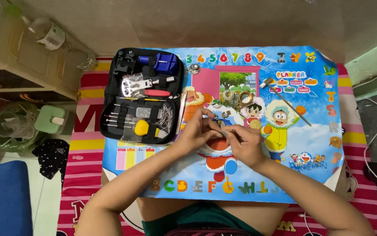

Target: Using a watch repair kit to remove links and pins from a metal watch band to adjust its size.

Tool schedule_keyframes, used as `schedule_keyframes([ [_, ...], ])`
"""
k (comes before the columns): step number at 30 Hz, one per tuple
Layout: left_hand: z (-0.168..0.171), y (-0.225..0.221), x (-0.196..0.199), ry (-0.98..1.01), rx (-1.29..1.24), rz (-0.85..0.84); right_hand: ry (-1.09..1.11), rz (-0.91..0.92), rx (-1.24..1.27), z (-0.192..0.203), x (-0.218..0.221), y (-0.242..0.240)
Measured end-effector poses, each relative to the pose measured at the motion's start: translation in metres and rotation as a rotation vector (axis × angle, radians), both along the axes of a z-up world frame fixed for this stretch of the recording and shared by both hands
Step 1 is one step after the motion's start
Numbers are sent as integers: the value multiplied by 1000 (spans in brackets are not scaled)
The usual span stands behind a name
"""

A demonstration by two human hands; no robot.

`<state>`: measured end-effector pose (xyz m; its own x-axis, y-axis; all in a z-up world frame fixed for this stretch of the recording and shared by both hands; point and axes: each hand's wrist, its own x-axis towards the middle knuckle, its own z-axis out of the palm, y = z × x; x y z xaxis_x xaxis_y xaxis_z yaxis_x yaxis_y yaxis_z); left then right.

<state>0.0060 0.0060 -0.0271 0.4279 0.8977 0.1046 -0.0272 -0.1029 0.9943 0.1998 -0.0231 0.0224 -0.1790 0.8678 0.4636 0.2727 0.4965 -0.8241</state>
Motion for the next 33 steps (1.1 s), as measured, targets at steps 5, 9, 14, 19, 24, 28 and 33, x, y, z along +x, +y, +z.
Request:
schedule_keyframes([
  [5, -1, 4, -1, -53, -31, -30, -1, -11, 29, -4, -1, 2],
  [9, -19, 12, -3, -81, -117, -51, 33, 48, 66, 4, -12, -12],
  [14, -8, 20, -2, -154, -219, -51, 18, -91, 50, -9, -3, -4],
  [19, 4, 21, -5, -192, -257, -52, 95, -81, -76, -18, 4, 5],
  [24, 1, 15, -2, -129, -221, -74, 73, 27, -309, -13, 14, 8],
  [28, 37, 7, -3, -69, -175, -28, 60, 54, -342, -7, 19, 9],
  [33, 29, 9, -6, 247, 93, -34, -8, 110, -459, 7, 26, 10],
])
